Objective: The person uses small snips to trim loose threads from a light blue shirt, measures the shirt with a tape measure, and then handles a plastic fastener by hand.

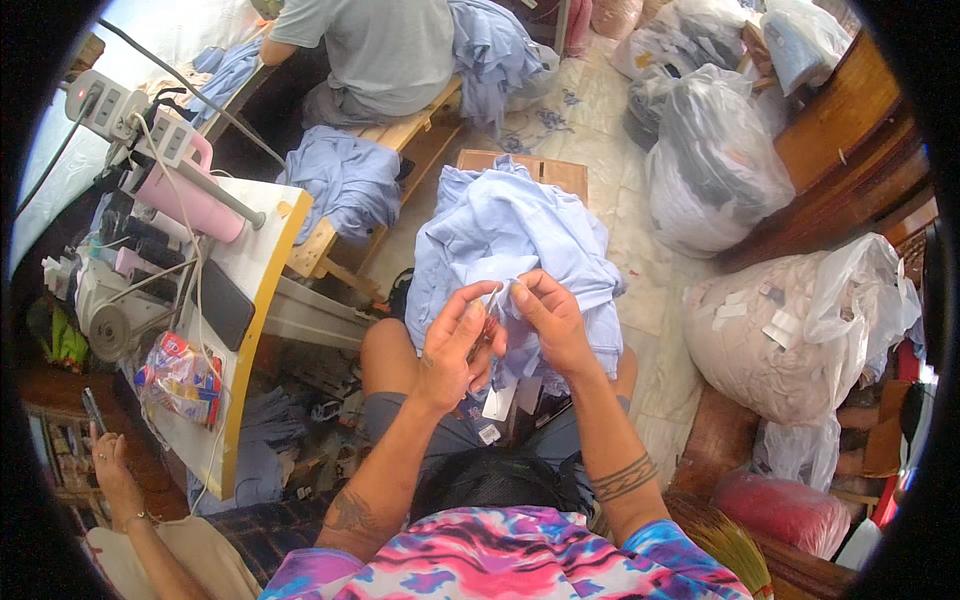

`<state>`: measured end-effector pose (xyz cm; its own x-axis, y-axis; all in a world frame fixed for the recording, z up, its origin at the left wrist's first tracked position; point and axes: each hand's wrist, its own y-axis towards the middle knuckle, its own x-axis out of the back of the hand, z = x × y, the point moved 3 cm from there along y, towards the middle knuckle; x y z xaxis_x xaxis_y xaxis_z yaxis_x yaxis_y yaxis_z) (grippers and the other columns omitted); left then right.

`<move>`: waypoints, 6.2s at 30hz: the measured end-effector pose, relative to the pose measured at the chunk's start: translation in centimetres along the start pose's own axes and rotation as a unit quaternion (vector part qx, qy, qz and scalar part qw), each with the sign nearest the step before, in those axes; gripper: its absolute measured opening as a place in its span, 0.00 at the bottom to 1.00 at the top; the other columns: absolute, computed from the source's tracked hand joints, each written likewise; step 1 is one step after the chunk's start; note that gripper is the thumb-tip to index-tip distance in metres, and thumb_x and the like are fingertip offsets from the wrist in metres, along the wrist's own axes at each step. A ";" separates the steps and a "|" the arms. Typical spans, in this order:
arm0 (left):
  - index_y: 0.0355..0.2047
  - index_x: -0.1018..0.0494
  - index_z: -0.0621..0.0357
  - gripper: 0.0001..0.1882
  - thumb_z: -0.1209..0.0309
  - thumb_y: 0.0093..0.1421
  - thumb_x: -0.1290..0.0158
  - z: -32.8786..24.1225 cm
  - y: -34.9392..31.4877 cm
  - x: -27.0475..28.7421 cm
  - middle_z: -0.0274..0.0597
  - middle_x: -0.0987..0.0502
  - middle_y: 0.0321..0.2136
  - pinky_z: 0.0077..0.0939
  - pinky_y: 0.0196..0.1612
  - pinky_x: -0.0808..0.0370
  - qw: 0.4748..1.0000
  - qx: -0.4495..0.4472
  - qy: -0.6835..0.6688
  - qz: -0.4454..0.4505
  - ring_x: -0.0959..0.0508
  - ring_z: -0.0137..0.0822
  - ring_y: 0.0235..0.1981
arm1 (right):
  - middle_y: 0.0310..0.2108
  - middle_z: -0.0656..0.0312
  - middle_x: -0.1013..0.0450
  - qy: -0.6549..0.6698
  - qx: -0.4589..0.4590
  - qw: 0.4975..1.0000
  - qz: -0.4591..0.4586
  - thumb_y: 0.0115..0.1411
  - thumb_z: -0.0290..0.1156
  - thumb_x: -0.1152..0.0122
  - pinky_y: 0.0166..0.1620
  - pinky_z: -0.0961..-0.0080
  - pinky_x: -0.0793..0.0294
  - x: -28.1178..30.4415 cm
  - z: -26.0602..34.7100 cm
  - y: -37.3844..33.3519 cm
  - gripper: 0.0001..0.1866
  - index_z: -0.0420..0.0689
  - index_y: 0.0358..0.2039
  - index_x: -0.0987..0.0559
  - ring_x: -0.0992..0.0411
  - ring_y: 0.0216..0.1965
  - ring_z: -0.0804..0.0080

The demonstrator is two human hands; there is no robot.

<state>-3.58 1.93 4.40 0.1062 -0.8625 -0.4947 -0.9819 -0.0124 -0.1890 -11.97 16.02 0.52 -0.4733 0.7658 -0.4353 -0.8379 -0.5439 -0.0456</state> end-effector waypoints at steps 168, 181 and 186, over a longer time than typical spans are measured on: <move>0.43 0.17 0.61 0.11 0.78 0.59 0.34 0.3 -5.0 -2.8 0.36 0.18 0.42 0.11 0.25 0.40 0.941 -0.223 0.253 -0.001 0.35 0.12 0.23 | 0.25 0.77 0.29 0.105 -0.011 0.986 -0.127 0.67 0.35 0.33 0.27 0.88 0.34 -2.8 6.9 -4.7 0.08 0.48 0.35 0.22 0.33 0.22 0.91; 0.39 0.16 0.63 0.08 0.81 0.58 0.37 -2.6 -5.9 -3.6 0.41 0.16 0.40 0.12 0.21 0.40 0.874 -0.337 0.349 -0.016 0.35 0.13 0.19 | 0.23 0.78 0.31 0.115 -0.034 0.984 -0.132 0.65 0.35 0.30 0.23 0.90 0.35 -4.6 7.4 -3.8 0.09 0.50 0.34 0.24 0.35 0.20 0.91; 0.40 0.16 0.63 0.07 0.76 0.62 0.37 -1.5 -5.2 -3.1 0.34 0.17 0.34 0.14 0.23 0.33 0.917 -0.296 0.266 -0.009 0.27 0.19 0.22 | 0.23 0.77 0.31 0.096 -0.046 0.986 -0.125 0.65 0.38 0.31 0.27 0.88 0.33 -4.2 6.5 -3.3 0.10 0.49 0.34 0.23 0.35 0.21 0.89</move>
<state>0.99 3.91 8.15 0.1859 -0.9824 0.0182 -0.9110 -0.1654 0.3778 -8.93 16.84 8.31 -0.1875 0.8056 -0.5620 -0.8895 -0.3820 -0.2507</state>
